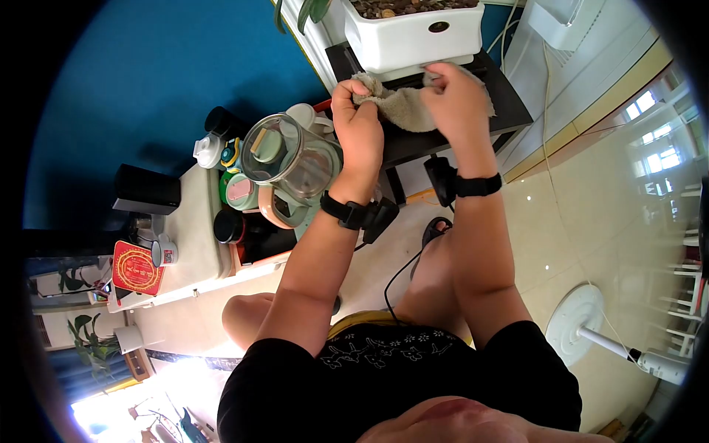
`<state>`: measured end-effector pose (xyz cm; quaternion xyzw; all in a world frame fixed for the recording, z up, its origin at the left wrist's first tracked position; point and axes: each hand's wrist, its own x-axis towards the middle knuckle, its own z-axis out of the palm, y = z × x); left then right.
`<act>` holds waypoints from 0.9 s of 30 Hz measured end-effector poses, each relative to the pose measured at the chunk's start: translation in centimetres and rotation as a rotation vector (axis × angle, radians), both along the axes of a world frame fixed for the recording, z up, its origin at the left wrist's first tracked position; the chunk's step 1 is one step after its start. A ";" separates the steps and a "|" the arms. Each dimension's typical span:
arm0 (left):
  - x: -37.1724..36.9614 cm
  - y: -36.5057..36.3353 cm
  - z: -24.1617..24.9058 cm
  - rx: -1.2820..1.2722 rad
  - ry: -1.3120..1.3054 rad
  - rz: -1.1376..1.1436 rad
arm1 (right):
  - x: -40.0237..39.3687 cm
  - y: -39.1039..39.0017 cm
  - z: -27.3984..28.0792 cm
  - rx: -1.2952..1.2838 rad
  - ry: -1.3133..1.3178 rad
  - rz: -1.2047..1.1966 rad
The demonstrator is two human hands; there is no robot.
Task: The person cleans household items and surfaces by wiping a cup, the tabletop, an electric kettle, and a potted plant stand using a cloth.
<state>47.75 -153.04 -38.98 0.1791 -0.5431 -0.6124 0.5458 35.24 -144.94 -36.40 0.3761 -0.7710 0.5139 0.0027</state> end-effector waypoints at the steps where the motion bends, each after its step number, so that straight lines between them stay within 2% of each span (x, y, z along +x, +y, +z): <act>1: 0.0 0.1 0.1 0.022 0.006 0.000 | 0.7 -0.2 0.1 0.031 0.058 0.061; 3: -0.1 0.1 0.0 0.042 0.009 0.000 | 1.8 -0.4 0.3 0.067 0.093 0.115; 5: 0.0 0.0 -0.1 -0.010 -0.091 0.087 | 2.2 -0.5 0.1 0.065 0.191 0.298; 7: 0.1 -0.1 0.0 -0.016 -0.093 0.082 | 2.3 -0.6 0.2 0.071 0.173 0.313; 10: 0.0 0.0 0.0 -0.017 -0.109 0.101 | 1.6 -0.5 0.5 0.083 0.069 0.222; 12: -0.1 -0.1 -0.2 -0.012 -0.121 0.128 | 0.4 0.2 1.1 0.111 -0.027 0.052; 14: -0.1 -0.4 -0.6 -0.146 -0.273 0.210 | -1.3 0.7 0.8 0.123 -0.080 -0.024; 16: -0.3 -0.3 -0.7 -0.163 -0.278 0.213 | -3.2 1.0 0.1 0.132 -0.130 -0.103; 19: -0.6 -0.9 -1.4 -0.261 -0.312 0.211 | -4.2 0.9 -1.1 0.120 0.000 -0.243; 21: -1.0 -0.9 -1.8 -0.394 -0.512 0.262 | -3.9 0.7 -1.3 0.115 0.094 -0.315; 22: -0.7 0.2 -0.2 -0.380 -0.677 0.264 | -3.4 0.6 -1.1 0.116 0.098 -0.312; 25: -0.9 1.1 0.6 -0.506 -0.823 0.314 | -1.5 0.2 -0.3 0.187 0.180 -0.309; 27: -1.1 1.3 0.4 -0.567 -0.809 0.356 | -0.3 -0.1 0.2 0.216 0.219 -0.219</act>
